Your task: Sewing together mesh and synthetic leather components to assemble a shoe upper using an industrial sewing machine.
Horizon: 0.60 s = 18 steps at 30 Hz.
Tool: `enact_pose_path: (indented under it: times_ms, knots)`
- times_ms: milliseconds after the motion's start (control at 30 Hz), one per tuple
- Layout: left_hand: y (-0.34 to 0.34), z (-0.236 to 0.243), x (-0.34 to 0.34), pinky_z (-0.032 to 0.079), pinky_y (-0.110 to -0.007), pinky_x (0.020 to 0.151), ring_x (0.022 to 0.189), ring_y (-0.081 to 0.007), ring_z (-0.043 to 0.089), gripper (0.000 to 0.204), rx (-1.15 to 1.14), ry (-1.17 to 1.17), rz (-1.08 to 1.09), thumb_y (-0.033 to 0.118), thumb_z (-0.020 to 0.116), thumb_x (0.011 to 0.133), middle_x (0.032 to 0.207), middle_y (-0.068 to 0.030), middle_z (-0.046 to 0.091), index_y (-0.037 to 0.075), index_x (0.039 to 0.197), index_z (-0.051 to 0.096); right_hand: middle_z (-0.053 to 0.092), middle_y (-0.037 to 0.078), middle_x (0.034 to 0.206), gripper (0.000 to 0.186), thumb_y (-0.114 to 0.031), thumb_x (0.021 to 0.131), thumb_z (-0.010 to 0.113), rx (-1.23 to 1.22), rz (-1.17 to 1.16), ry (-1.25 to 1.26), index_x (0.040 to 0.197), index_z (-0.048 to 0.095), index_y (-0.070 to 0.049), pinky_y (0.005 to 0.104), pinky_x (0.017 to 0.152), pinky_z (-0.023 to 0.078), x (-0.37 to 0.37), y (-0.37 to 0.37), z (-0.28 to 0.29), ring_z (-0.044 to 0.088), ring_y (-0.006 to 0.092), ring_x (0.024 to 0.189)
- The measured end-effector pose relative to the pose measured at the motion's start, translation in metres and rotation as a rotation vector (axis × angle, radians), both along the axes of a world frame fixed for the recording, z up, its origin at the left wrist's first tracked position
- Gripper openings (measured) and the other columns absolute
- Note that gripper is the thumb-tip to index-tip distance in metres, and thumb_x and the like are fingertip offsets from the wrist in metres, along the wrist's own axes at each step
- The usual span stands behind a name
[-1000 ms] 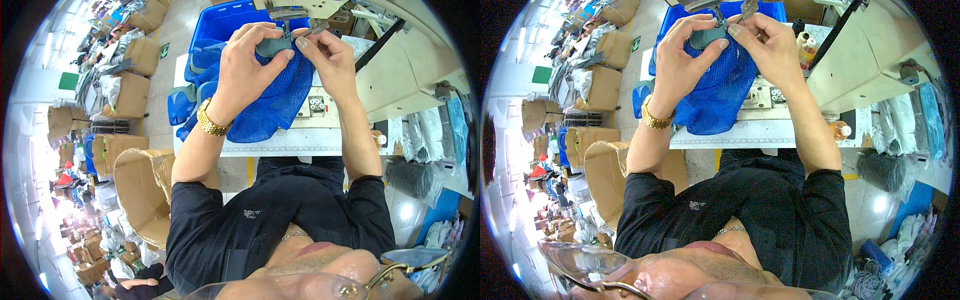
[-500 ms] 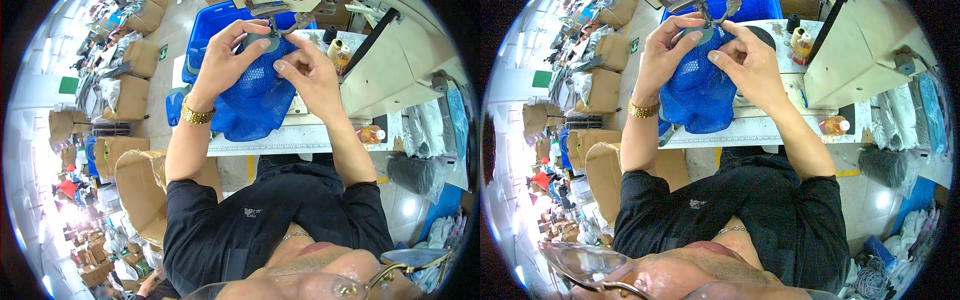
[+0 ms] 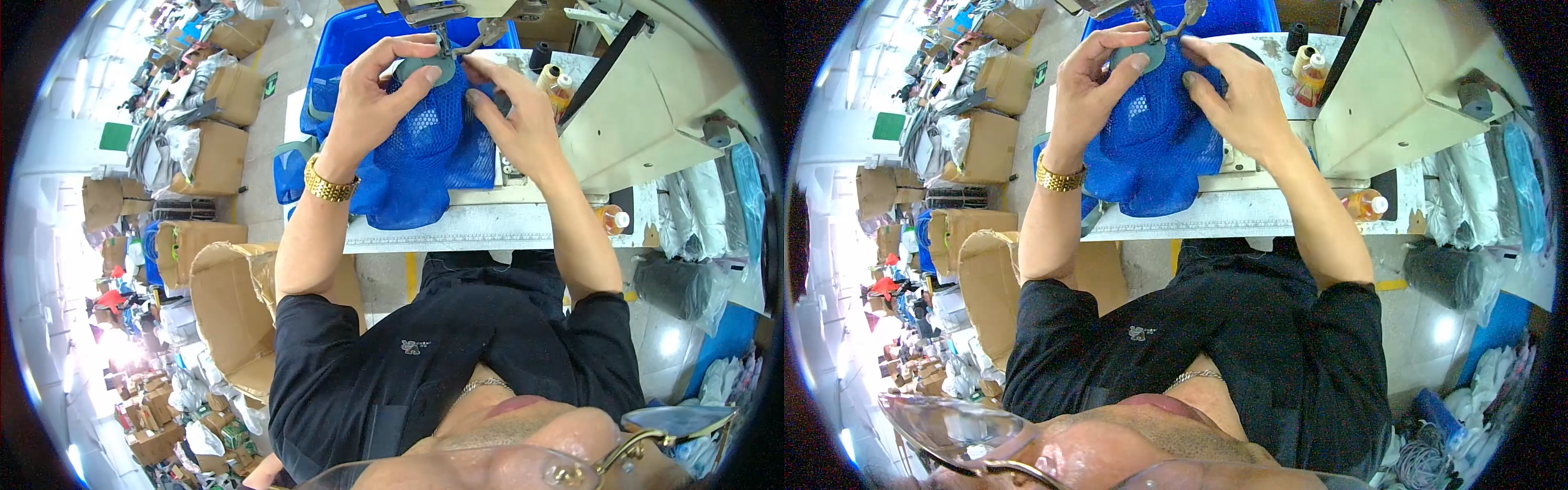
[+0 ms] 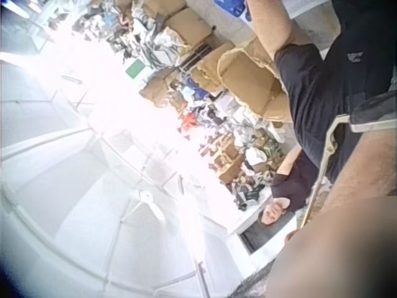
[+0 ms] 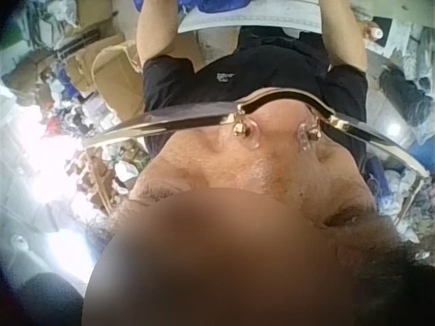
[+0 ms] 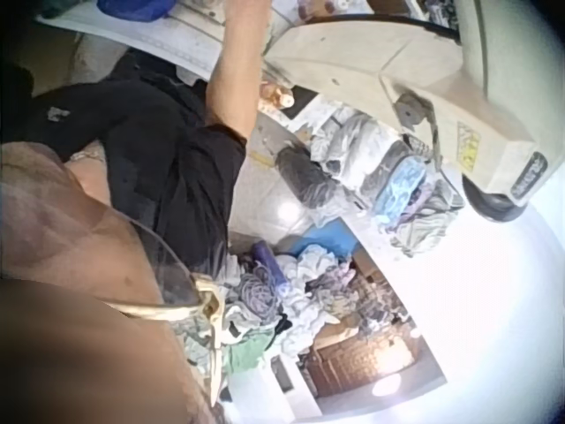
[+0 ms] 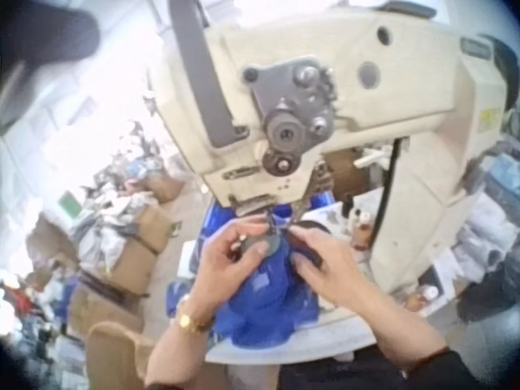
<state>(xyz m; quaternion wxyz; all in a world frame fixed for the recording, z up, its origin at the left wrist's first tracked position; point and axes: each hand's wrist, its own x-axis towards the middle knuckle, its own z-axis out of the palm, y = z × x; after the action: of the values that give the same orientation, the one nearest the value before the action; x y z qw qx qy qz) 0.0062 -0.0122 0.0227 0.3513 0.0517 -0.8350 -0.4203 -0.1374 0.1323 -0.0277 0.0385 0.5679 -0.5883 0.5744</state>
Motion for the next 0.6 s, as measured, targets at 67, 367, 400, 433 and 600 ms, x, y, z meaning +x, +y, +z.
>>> enact_pose_path:
  times_ms: [67, 367, 400, 433, 600]
  knots:
    - [-0.001, -0.001, 0.001, 0.052, -0.029, 0.089, 0.105, -0.017, 0.065, 0.023, 0.011, 0.01, -0.002, 0.012, 0.073, 0.086, 0.118, -0.0104, 0.068, 0.005, 0.107, 0.068, 0.07, 0.014, 0.102, 0.039, -0.014, 0.084, 0.072, 0.025, 0.015, -0.097, 0.12, 0.065, -0.003, 0.0321, 0.079, 0.053, 0.012, 0.008, 0.014, 0.068, 0.0223, 0.088]
    - [-0.002, 0.001, 0.002, 0.052, -0.028, 0.086, 0.104, -0.0159, 0.065, 0.025, -0.011, 0.005, -0.058, 0.012, 0.074, 0.085, 0.12, -0.0108, 0.067, 0.006, 0.109, 0.069, 0.071, 0.009, 0.086, 0.025, -0.009, 0.08, 0.077, -0.037, -0.013, -0.279, 0.103, 0.07, -0.001, 0.0271, 0.07, 0.052, 0.017, -0.003, 0.004, 0.066, 0.0146, 0.077]
    - [-0.001, 0.001, 0.003, 0.052, -0.028, 0.086, 0.104, -0.0158, 0.065, 0.025, 0.013, -0.001, -0.057, 0.013, 0.074, 0.085, 0.12, -0.0108, 0.067, 0.006, 0.109, 0.069, 0.07, 0.009, 0.085, 0.021, -0.008, 0.081, 0.076, -0.047, -0.025, -0.283, 0.1, 0.07, -0.001, 0.027, 0.069, 0.052, 0.018, -0.004, 0.004, 0.066, 0.0148, 0.076]
    - [-0.001, 0.001, 0.003, 0.052, -0.028, 0.086, 0.104, -0.0158, 0.065, 0.025, 0.013, -0.002, -0.056, 0.013, 0.074, 0.085, 0.12, -0.0108, 0.067, 0.006, 0.109, 0.069, 0.07, 0.009, 0.085, 0.021, -0.008, 0.081, 0.076, -0.047, -0.025, -0.284, 0.1, 0.07, -0.001, 0.027, 0.069, 0.052, 0.017, -0.005, 0.003, 0.066, 0.0148, 0.076]
    - [-0.003, 0.002, 0.002, 0.052, -0.029, 0.091, 0.107, -0.0163, 0.065, 0.026, 0.021, 0.004, -0.065, 0.013, 0.074, 0.085, 0.123, -0.0112, 0.066, 0.006, 0.109, 0.069, 0.07, 0.008, 0.083, 0.014, -0.009, 0.082, 0.075, -0.03, -0.055, -0.194, 0.094, 0.069, -0.002, 0.0278, 0.066, 0.051, 0.011, -0.006, 0.006, 0.065, 0.0154, 0.074]
